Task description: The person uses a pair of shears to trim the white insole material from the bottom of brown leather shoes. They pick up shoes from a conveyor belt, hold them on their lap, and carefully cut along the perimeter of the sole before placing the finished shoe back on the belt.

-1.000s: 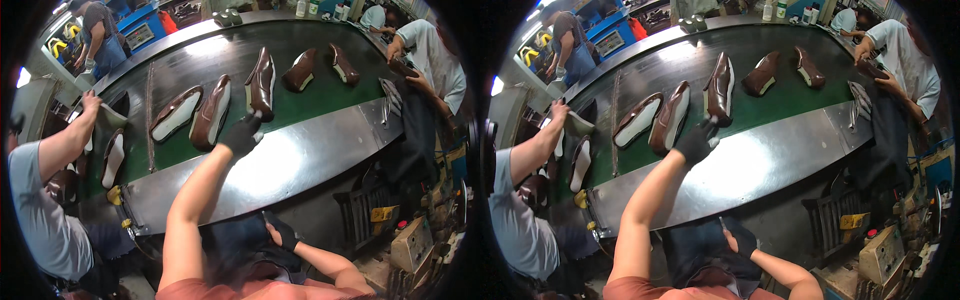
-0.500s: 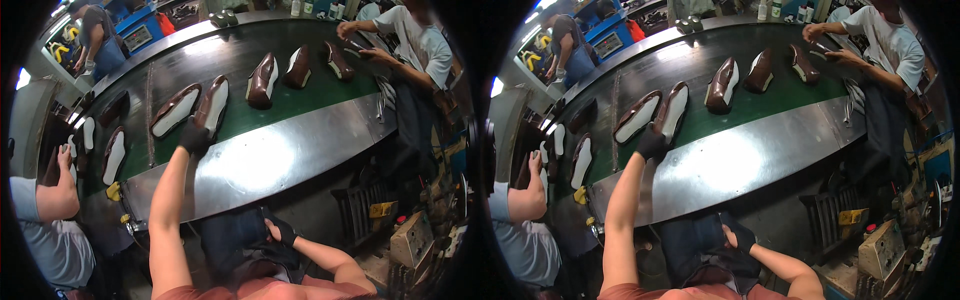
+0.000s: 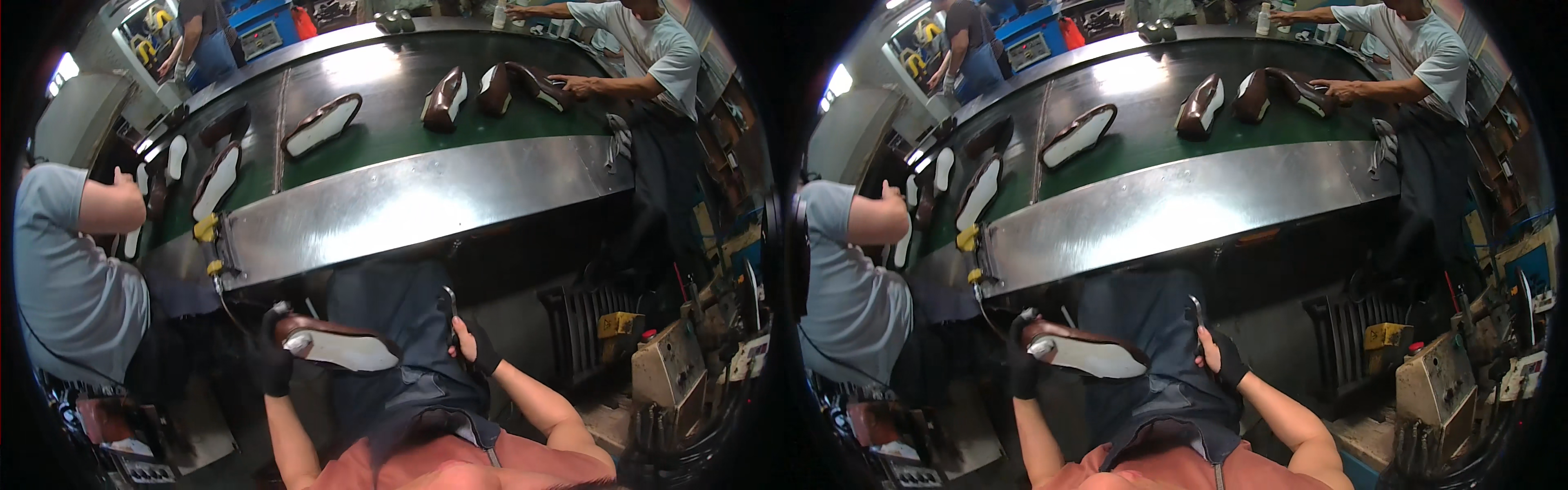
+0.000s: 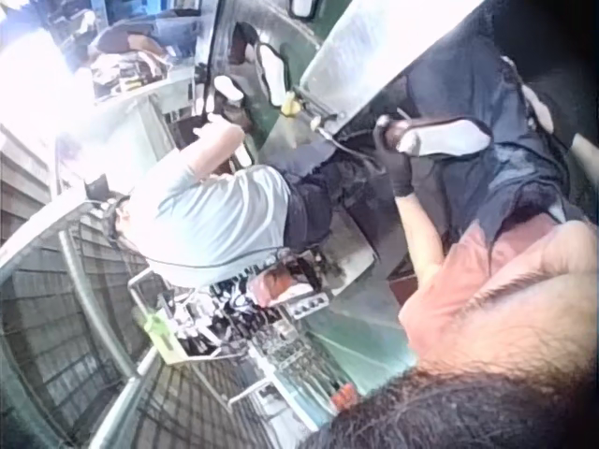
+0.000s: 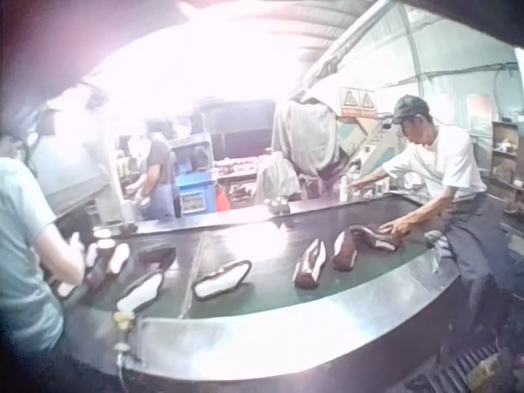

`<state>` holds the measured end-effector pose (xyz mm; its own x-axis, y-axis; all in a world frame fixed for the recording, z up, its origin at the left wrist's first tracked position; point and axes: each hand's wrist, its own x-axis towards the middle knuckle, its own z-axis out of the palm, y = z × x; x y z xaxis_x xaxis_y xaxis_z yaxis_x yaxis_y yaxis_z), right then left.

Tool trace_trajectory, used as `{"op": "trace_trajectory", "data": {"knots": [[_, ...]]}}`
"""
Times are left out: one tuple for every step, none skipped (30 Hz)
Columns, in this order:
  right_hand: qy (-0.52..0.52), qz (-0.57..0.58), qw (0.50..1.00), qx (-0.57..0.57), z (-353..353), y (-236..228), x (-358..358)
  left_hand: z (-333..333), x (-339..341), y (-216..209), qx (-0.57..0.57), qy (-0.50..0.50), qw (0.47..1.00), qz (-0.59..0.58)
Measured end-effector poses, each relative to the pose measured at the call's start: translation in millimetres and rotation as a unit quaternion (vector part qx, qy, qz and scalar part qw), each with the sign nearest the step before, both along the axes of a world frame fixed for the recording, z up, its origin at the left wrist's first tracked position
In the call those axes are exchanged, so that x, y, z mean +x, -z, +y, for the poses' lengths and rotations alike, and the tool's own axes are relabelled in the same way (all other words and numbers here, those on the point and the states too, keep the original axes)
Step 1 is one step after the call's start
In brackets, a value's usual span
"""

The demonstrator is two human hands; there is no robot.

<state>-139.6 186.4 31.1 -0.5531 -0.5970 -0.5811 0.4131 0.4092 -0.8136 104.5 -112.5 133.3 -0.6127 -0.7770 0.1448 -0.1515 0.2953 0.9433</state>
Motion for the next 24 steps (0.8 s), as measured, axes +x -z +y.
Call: {"op": "trace_trajectory", "data": {"knots": [[-0.007,-0.007,1.000,-0.025,1.5,-13.5,3.0,12.3,-6.8,0.6,0.021,0.014,0.999,0.046],[-0.028,0.007,0.999,-0.038,2.8,-24.0,5.7,27.4,-20.4,-4.8,-0.029,0.041,0.997,0.058],[-0.046,0.023,0.997,-0.052,2.7,-34.4,6.3,38.4,-38.1,-12.5,-0.080,0.070,0.992,0.073],[-0.063,0.040,0.995,-0.066,3.4,-45.7,7.9,42.3,-55.5,-15.7,-0.113,0.094,0.987,0.066],[-0.064,0.046,0.995,-0.069,3.1,-62.0,11.6,42.7,-70.7,-19.7,-0.145,0.115,0.981,0.058],[-0.067,0.053,0.994,-0.074,0.7,-79.6,14.5,38.1,-86.0,-23.8,-0.155,0.153,0.975,0.047],[-0.066,0.063,0.993,-0.078,1.0,-91.5,16.8,33.3,-103.3,-25.9,-0.165,0.193,0.967,0.038],[-0.070,0.070,0.989,-0.110,1.3,-98.1,20.5,30.7,-116.7,-24.8,-0.137,0.207,0.968,0.038],[-0.087,0.048,0.990,-0.105,-2.6,-107.5,23.7,24.6,-126.5,-15.3,-0.075,0.225,0.971,0.034],[-0.095,0.031,0.990,-0.096,-1.5,-117.6,27.0,20.3,-141.0,5.4,0.015,0.249,0.966,0.073],[-0.107,0.011,0.990,-0.087,-1.4,-122.9,33.9,13.8,-147.7,26.8,0.107,0.266,0.952,0.107],[-0.099,-0.023,0.990,-0.096,-2.5,-122.1,41.6,2.7,-155.9,49.9,0.218,0.289,0.921,0.146],[-0.085,-0.053,0.989,-0.105,-5.3,-118.8,46.0,-1.6,-169.7,49.1,0.325,0.314,0.873,0.184],[-0.073,-0.083,0.987,-0.115,-9.5,-114.9,48.7,-0.7,-175.6,49.1,0.268,0.333,0.886,0.180],[-0.104,-0.035,0.984,-0.144,-15.6,-107.9,46.8,3.4,-177.4,49.6,0.262,0.325,0.890,0.186],[-0.130,0.013,0.977,-0.171,-23.5,-97.0,41.4,9.2,-181.0,48.4,0.257,0.319,0.892,0.190],[-0.154,0.056,0.967,-0.195,-30.6,-87.0,37.8,19.5,-182.9,40.5,0.257,0.313,0.894,0.191],[-0.168,0.086,0.963,-0.193,-41.0,-79.0,30.8,27.8,-183.0,31.3,0.262,0.297,0.902,0.170],[-0.178,-0.008,0.965,-0.194,-50.7,-69.7,27.2,29.7,-180.0,31.9,0.211,0.282,0.921,0.166],[-0.192,0.017,0.964,-0.181,-59.5,-78.4,23.3,35.9,-177.0,25.4,0.223,0.260,0.925,0.165],[-0.206,0.043,0.963,-0.168,-63.9,-90.9,23.5,40.4,-173.5,20.5,0.235,0.238,0.928,0.165],[-0.214,0.039,0.965,-0.145,-65.4,-104.0,26.9,36.9,-169.6,21.5,0.196,0.245,0.935,0.166],[-0.221,0.034,0.967,-0.121,-65.3,-115.4,31.2,32.8,-165.0,23.9,0.158,0.253,0.940,0.165],[-0.228,0.030,0.968,-0.097,-65.4,-119.3,36.2,29.8,-161.4,26.0,0.119,0.260,0.944,0.165]]}}
